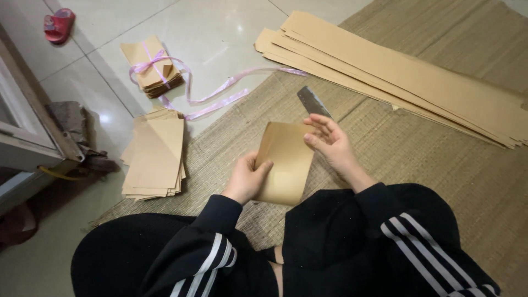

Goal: Folding and creasing brown paper strips using a knife to create sharp edges for packaging

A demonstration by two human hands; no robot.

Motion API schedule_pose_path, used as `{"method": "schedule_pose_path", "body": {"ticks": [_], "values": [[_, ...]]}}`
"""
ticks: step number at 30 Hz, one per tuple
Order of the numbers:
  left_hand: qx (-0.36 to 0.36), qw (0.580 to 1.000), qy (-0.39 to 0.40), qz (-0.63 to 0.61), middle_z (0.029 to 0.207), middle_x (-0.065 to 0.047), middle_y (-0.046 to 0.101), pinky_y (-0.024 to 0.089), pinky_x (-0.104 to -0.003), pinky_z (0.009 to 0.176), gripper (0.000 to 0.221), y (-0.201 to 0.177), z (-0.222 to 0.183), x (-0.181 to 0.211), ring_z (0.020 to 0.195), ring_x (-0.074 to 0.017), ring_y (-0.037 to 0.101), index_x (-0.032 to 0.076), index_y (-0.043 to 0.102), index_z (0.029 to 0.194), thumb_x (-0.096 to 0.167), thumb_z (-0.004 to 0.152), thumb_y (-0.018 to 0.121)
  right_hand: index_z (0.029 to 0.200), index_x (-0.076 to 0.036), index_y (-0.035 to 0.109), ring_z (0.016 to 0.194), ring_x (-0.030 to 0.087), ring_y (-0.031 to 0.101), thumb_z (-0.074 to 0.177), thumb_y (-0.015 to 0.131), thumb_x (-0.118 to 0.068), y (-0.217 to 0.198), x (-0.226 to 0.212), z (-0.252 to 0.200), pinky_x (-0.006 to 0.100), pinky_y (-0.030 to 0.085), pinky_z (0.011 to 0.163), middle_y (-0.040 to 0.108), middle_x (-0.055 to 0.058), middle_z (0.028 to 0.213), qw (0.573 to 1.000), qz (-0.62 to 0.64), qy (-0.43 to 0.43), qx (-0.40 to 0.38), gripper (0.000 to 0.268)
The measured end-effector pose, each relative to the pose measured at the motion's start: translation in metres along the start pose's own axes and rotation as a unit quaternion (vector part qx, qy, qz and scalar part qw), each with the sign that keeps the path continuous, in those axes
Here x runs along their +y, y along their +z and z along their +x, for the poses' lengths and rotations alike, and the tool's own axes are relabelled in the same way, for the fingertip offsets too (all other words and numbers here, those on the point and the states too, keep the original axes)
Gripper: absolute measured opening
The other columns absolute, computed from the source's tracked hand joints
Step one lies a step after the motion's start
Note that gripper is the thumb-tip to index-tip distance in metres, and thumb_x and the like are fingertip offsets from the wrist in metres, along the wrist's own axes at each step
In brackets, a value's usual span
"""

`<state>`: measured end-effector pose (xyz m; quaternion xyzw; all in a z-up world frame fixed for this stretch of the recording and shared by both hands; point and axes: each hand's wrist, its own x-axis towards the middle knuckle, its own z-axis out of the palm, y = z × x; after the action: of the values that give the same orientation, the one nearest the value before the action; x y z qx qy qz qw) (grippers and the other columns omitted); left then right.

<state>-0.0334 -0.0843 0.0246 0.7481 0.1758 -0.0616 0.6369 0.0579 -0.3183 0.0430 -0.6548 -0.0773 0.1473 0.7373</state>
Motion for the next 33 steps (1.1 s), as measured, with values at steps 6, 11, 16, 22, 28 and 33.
{"method": "schedule_pose_path", "body": {"ticks": [6, 11, 16, 22, 28, 33], "values": [[-0.081, 0.997, -0.008, 0.017, 0.085, -0.007, 0.077, 0.061, -0.029, 0.064, 0.03, 0.003, -0.006, 0.004, 0.074, -0.0156, 0.072, 0.004, 0.076, 0.121, 0.021, 0.097, 0.076, 0.134, -0.019, 0.076, 0.1, 0.011, 0.056, 0.078, 0.098, -0.027, 0.009, -0.014, -0.011, 0.023, 0.043, 0.1, 0.08, -0.002, 0.103, 0.968, -0.205, -0.136, 0.051, 0.06], [-0.132, 0.991, 0.001, -0.037, 0.095, -0.015, 0.08, 0.064, -0.037, 0.071, 0.042, 0.003, -0.009, 0.004, 0.08, -0.0212, 0.075, 0.0, 0.067, 0.135, 0.018, 0.098, 0.076, 0.113, -0.03, 0.086, 0.089, 0.006, 0.049, 0.082, 0.095, -0.038, 0.004, -0.01, -0.008, 0.025, 0.038, 0.092, 0.061, -0.007, 0.085, 0.949, -0.276, -0.137, 0.07, 0.034], [-0.149, 0.988, 0.005, -0.049, 0.092, -0.011, 0.079, 0.065, -0.034, 0.072, 0.036, 0.005, -0.015, 0.014, 0.08, -0.0182, 0.074, -0.001, 0.069, 0.129, 0.014, 0.096, 0.075, 0.104, -0.029, 0.086, 0.092, 0.013, 0.055, 0.082, 0.094, -0.035, 0.008, -0.014, -0.012, 0.029, 0.041, 0.098, 0.058, -0.001, 0.087, 0.947, -0.271, -0.141, 0.096, 0.024], [-0.156, 0.987, 0.023, -0.041, 0.088, -0.009, 0.079, 0.065, -0.033, 0.07, 0.032, 0.006, -0.012, 0.01, 0.079, -0.0163, 0.074, 0.0, 0.07, 0.126, 0.014, 0.097, 0.075, 0.1, -0.027, 0.087, 0.093, 0.016, 0.054, 0.08, 0.096, -0.034, 0.008, -0.014, -0.012, 0.032, 0.043, 0.097, 0.054, 0.001, 0.087, 0.944, -0.273, -0.149, 0.109, 0.023], [-0.165, 0.985, 0.035, -0.027, 0.091, -0.008, 0.081, 0.065, -0.034, 0.074, 0.032, 0.005, -0.014, 0.012, 0.083, -0.0161, 0.076, 0.002, 0.071, 0.128, 0.012, 0.097, 0.074, 0.096, -0.023, 0.086, 0.093, 0.017, 0.056, 0.078, 0.098, -0.03, 0.01, -0.016, -0.014, 0.032, 0.042, 0.098, 0.056, 0.003, 0.087, 0.949, -0.252, -0.152, 0.115, 0.023], [-0.164, 0.985, 0.04, -0.034, 0.092, -0.009, 0.08, 0.065, -0.035, 0.077, 0.031, 0.005, -0.016, 0.014, 0.085, -0.016, 0.074, 0.001, 0.071, 0.127, 0.008, 0.097, 0.073, 0.096, -0.022, 0.085, 0.091, 0.016, 0.056, 0.077, 0.099, -0.03, 0.01, -0.015, -0.014, 0.031, 0.042, 0.097, 0.058, 0.002, 0.087, 0.95, -0.245, -0.151, 0.118, 0.024]]}}
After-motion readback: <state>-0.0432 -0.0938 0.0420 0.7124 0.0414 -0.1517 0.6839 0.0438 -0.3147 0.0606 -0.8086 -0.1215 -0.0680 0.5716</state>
